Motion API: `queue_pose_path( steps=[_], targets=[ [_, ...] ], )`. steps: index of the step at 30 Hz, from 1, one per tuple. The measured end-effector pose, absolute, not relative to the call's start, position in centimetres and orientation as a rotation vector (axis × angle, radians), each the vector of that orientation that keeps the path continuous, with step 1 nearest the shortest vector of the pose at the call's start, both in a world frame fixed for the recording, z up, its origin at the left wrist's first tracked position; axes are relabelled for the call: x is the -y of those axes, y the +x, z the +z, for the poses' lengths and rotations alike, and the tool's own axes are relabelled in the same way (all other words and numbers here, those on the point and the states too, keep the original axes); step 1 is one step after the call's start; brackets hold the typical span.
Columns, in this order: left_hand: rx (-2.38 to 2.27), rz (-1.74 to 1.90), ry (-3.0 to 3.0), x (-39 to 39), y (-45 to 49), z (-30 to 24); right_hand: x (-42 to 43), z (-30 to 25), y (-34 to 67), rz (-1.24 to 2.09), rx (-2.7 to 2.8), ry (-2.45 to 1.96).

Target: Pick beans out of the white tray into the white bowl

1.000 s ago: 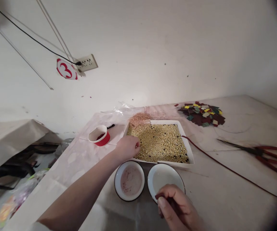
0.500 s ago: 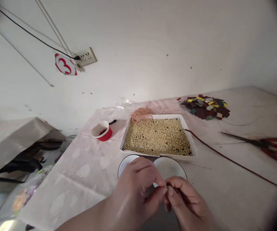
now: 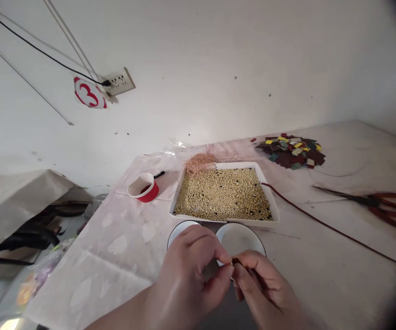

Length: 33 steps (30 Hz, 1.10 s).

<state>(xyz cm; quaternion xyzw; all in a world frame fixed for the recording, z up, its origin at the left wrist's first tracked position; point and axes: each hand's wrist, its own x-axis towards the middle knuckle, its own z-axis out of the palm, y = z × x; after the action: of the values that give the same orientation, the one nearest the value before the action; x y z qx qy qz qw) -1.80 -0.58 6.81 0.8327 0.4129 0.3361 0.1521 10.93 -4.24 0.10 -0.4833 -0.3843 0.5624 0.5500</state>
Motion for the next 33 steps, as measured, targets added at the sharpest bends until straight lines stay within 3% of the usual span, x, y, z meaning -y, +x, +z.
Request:
queue_pose_path(
  steps=[15,24,33],
  targets=[
    [-1.280,0.937,2.412,0.1,-2.2,5.9,4.3,-0.7,11.1,1.223,0.891,-1.156],
    [-1.300,0.574,2.551,-1.8,-2.1,2.4,3.5,-2.7,12.2,1.206,0.626,-1.063],
    [-1.681,0.351,2.530,-7.8,-6.0,3.5,3.6,-2.5,11.8,1.356,0.549,-0.941]
  ],
)
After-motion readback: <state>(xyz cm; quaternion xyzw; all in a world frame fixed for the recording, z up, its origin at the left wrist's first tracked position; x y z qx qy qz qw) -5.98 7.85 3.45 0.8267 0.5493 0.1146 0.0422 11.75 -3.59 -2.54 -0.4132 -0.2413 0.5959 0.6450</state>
